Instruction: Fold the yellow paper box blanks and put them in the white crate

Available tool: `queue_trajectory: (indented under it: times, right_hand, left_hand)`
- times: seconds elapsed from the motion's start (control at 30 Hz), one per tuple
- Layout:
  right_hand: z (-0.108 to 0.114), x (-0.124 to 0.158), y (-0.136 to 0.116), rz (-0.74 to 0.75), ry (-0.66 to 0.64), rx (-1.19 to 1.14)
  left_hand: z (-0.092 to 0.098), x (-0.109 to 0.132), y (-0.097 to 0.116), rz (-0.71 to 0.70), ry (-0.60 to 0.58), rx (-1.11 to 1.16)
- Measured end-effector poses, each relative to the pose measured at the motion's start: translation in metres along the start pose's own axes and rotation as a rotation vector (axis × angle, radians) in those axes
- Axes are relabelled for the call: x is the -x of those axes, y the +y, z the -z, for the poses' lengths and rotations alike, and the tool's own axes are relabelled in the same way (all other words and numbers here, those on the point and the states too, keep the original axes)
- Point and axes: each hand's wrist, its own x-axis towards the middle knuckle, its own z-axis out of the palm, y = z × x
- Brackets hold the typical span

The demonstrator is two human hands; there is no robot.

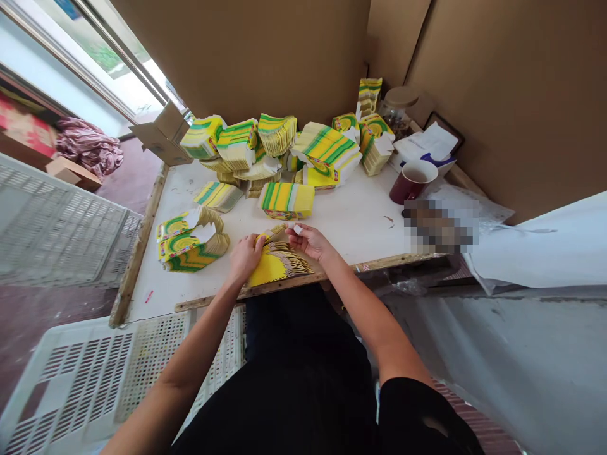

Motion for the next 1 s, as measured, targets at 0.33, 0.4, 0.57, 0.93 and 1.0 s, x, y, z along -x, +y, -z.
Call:
queue_trajectory:
  times: [0.33,0.4,0.57,0.93,1.0]
  right_hand:
    - [0.0021,-0.001,0.0011,0.035,-0.013,0.004]
    - [0.0013,-0.0004,0.001,0.028,-0.005,-0.023]
    - [0.0004,0.0003,0.0011,0.038,0.018,-0.101]
    - [0.0019,-0.0007,0.0026,0.122,0.004,-0.115]
    - [0.0025,-0.0015,0.0032,0.14,0.009,-0.125]
  left_hand:
    - [0.001,0.0016,0.0013,-0.004,0.0,0.003]
    - [0.0012,0.0017,0.0015,-0.001,-0.002,0.003]
    - [0.0016,0.0021,0.0018,0.005,0.005,-0.008]
    - [0.0006,0.0014,0.0013,-0.003,0.0,-0.01]
    - [0.0008,0.0016,0.0014,-0.002,0.005,-0.012]
